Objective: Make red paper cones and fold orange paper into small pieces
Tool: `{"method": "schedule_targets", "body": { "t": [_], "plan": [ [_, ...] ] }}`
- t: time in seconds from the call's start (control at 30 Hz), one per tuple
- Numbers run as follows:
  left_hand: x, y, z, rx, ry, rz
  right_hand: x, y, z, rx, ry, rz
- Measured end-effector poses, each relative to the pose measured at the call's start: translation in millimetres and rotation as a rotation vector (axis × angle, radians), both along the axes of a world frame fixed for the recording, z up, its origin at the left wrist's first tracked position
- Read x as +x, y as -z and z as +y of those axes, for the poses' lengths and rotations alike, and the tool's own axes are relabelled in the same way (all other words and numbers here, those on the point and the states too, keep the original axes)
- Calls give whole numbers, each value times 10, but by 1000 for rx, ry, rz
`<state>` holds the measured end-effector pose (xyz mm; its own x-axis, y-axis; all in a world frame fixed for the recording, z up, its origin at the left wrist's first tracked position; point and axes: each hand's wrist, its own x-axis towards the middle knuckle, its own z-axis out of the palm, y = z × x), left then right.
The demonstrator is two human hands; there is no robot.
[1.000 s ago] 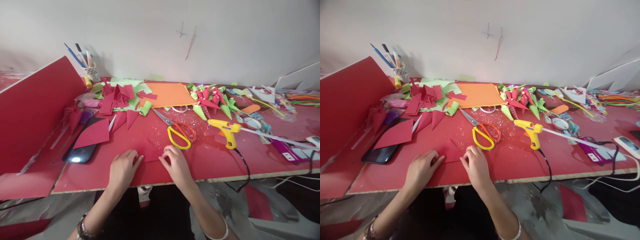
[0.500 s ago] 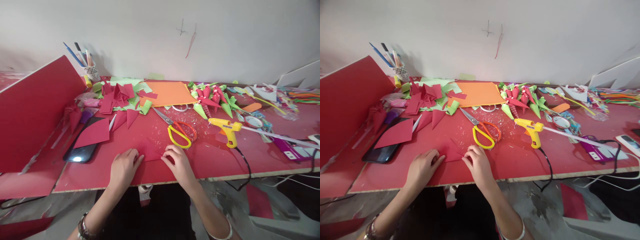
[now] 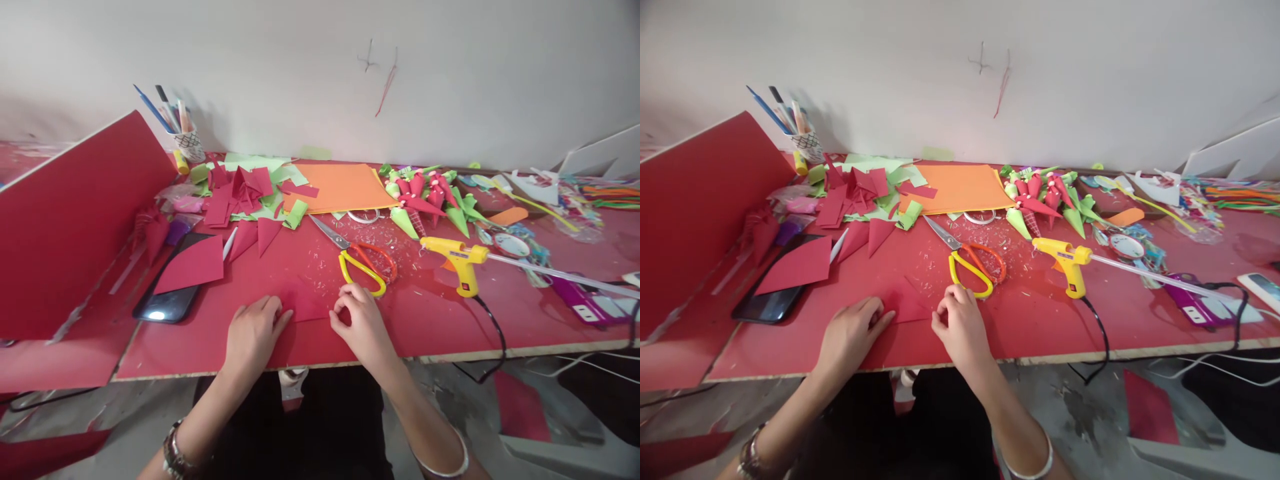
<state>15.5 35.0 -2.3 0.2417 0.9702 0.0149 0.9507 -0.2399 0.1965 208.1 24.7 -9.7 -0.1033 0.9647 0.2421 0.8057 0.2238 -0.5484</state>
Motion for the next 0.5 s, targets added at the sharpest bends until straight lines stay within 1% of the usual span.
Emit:
{"method": "schedule_targets", "body": {
  "t": [0.2, 0.27, 0.33, 0.4, 0.5],
  "plan": [
    [-4, -12, -17, -4, 4, -3, 49, -6, -32, 30, 4, -6],
    [-6, -16, -19, -5, 7, -2, 23, -34, -71, 81, -2, -24],
    [-8, -15, -19, -1, 14, -1, -19, -74, -125, 166, -60, -83],
    [-11, -12, -17, 12, 23, 0, -60, -115, -183, 230, -164, -173],
    [-16, -5, -13, 31, 31, 0, -93, -149, -250, 225, -294, -261]
  ]
}}
